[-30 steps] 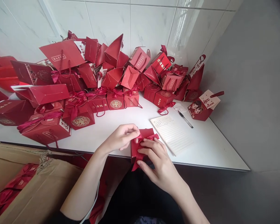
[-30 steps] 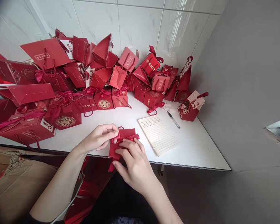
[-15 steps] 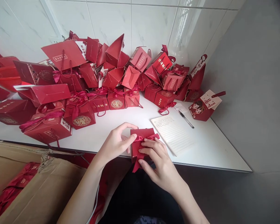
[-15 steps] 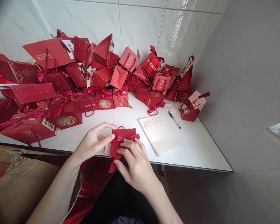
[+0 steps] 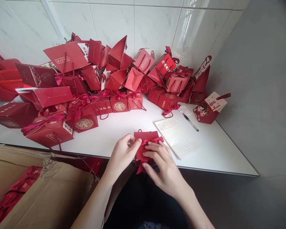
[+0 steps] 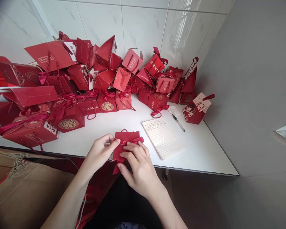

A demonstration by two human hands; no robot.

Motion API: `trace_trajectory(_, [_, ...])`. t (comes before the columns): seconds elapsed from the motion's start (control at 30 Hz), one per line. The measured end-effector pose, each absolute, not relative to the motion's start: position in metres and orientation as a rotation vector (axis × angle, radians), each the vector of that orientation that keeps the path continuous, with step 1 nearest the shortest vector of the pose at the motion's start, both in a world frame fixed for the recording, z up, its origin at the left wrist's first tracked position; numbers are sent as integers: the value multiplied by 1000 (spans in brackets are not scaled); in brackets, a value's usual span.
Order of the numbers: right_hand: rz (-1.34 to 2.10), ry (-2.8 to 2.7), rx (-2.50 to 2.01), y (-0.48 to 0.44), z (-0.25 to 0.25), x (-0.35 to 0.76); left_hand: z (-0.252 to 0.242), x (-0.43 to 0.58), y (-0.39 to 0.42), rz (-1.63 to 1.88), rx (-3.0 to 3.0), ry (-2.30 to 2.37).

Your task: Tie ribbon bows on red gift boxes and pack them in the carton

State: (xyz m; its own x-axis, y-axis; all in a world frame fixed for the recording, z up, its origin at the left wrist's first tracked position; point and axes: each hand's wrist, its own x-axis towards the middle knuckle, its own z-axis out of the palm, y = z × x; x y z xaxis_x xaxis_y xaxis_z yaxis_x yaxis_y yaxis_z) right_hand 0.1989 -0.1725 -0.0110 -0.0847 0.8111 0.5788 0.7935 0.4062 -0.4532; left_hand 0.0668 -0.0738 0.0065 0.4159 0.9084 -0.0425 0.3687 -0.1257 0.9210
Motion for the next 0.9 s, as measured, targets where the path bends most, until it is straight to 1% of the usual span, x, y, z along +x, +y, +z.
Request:
trace_trajectory(0.07, [47,-1854,-1303,-176,-8,200,3,68,-74,738,1650,1116])
trace_trajectory(0.13, [53,-1729,-1232,-178,-5,205,-1,69,-74,770,1614,1106])
trace_trajectory(0.23, [89,-1306,-1402,-170,-5,218,-3,71,-75,802,1574,1093])
trace_trajectory(0.3, [279,-1084,-1607,-158,-7,230,-4,72,-75,819,1557,1090])
trace_trajectory(0.37, [574,-1020,-1686,-146,-10,240,-4,73,-74,836,1547,1087])
trace_trajectory(0.43, [822,-1010,-1645,-137,-11,245,-5,75,-74,855,1537,1082])
trace_trajectory(0.53, [1012,-981,-1546,-133,-10,245,-9,77,-74,888,1492,1063])
trace_trajectory(0.6, [1018,-958,-1492,-134,-9,242,-13,78,-75,921,1435,1042])
trace_trajectory(0.77, [877,-905,-1359,-139,-14,234,-20,85,-77,1018,1352,1017])
trace_trajectory(0.9, [977,-756,-1240,-141,-19,230,-21,88,-79,1057,1399,1036])
